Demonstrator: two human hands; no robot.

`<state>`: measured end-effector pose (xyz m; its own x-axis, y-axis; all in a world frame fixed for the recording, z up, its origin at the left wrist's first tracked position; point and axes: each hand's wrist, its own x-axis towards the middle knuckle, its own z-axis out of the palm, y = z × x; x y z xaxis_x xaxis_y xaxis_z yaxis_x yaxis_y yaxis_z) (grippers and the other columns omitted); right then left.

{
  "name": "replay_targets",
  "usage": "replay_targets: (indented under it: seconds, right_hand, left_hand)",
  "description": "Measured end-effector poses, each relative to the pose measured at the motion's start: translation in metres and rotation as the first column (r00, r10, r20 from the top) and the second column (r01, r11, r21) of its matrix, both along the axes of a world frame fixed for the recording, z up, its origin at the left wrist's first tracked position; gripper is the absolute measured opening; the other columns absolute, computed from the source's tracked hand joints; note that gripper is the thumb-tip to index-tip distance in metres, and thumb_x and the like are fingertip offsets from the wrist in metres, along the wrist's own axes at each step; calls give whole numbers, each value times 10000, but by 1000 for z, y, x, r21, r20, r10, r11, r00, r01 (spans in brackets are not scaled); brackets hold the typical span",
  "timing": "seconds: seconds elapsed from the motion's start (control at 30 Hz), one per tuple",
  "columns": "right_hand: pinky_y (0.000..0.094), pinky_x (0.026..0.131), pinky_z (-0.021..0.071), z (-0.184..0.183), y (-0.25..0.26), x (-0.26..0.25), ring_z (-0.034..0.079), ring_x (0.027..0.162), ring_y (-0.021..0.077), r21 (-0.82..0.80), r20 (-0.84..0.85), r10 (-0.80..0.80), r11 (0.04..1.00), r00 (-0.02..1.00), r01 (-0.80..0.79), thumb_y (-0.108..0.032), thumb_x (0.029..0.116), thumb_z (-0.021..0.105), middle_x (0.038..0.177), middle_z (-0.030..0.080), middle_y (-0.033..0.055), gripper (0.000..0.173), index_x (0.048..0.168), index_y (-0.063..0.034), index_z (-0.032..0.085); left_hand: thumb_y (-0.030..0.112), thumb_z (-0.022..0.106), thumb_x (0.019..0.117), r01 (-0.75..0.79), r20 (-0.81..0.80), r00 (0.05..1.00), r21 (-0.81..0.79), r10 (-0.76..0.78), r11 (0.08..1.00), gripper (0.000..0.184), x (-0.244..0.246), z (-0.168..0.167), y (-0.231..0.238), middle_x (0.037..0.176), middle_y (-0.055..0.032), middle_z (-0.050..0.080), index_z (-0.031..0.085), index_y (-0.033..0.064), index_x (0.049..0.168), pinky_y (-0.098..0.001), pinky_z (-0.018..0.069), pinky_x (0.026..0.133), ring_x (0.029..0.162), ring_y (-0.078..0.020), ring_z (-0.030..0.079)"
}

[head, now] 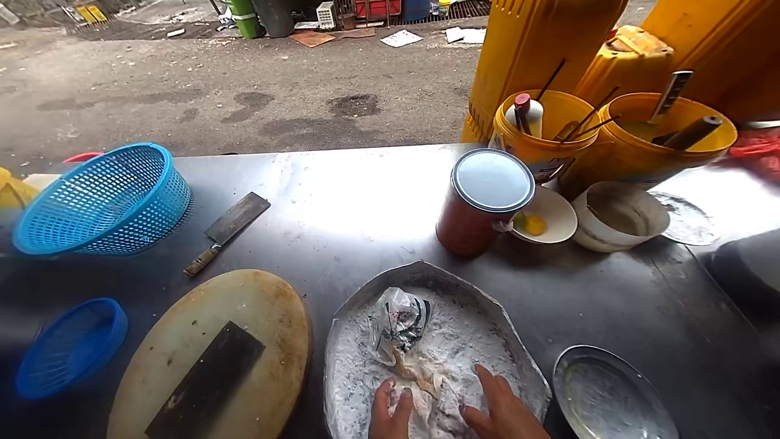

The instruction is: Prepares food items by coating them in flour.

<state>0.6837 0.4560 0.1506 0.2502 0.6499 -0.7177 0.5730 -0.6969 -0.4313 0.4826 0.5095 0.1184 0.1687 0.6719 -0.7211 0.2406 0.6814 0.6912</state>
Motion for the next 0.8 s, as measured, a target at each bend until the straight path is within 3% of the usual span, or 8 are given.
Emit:
replay_targets:
  seconds: [0.17,0.23,0.3,0.37,0.5,0.63,0.7,0.8]
  right_hand:
    - [593,1035,484,-28,-4,-49,593,1229,436,173,-295,-188,954,937,246,-304,906,725,1393,538,321,807,1556,20,374]
    - [553,944,561,-14,5,-40,671,1115,362,256,-369,-212,913,905,319,-273,901,720,1326,613,256,732,1526,-22,434]
    - [529,871,573,-7,23,-15,688,1021,323,263,-188,-188,936,964,234,-356,906,687,1286,635,198,727,1535,-81,450]
    - [566,959,532,-16,44,-5,640,1161,378,136,6,-75,988,997,73,-444,946,634,1393,564,224,735,1564,-108,420]
    - [609,899,530,-12,40,-37,635,1129,434,83,-58,205,976,977,-199,-360,958,628,1311,588,261,530,1417,-100,572]
    - [671,853,531,9,-10,-28,631,1090,545,-131,89,348,933,933,-335,-408,862,784,1361,545,361,938,1601,-59,324]
    - [670,825,543,-11,-23,-42,653,1019,540,-117,31,336,937,941,-331,-302,840,801,1378,512,375,1014,1636,-67,221]
    - [605,897,554,-23,-11,-57,679,1045,448,149,-129,61,988,990,-41,-225,870,748,1352,567,310,879,1610,-52,305]
  left_hand:
    - [301,522,1067,47,132,991,-86,-35,995,620,17,13,-3,1485,-282,469,313,-41,1541,-520,438,1107,1340,-348,514]
    - [307,521,1062,-13,107,994,-25,16,1000,595,14,18,6,1430,-269,518,353,-44,1513,-499,456,1088,1300,-322,544]
    - [336,560,1041,-23,-46,999,128,29,992,653,6,7,23,1508,-305,427,357,-58,1521,-534,378,1160,1403,-377,443]
    - [361,578,1029,-11,-130,991,218,40,976,666,9,-14,34,1505,-315,419,383,-62,1505,-545,364,1169,1412,-405,424]
    - [295,569,1047,33,-40,999,84,-30,996,631,24,1,19,1444,-305,484,327,-54,1514,-526,433,1108,1329,-376,514]
    - [367,657,979,252,-153,956,0,-249,968,784,-19,1,-12,1543,-336,371,316,-27,1564,-568,361,1169,1436,-441,395]
    - [381,649,981,250,-106,961,-56,-255,967,791,-16,-4,-24,1548,-350,337,302,-16,1570,-574,370,1153,1428,-451,389]
    - [261,642,985,90,52,995,-16,-89,996,693,11,-1,-24,1471,-314,447,349,-33,1540,-519,441,1103,1325,-383,508]
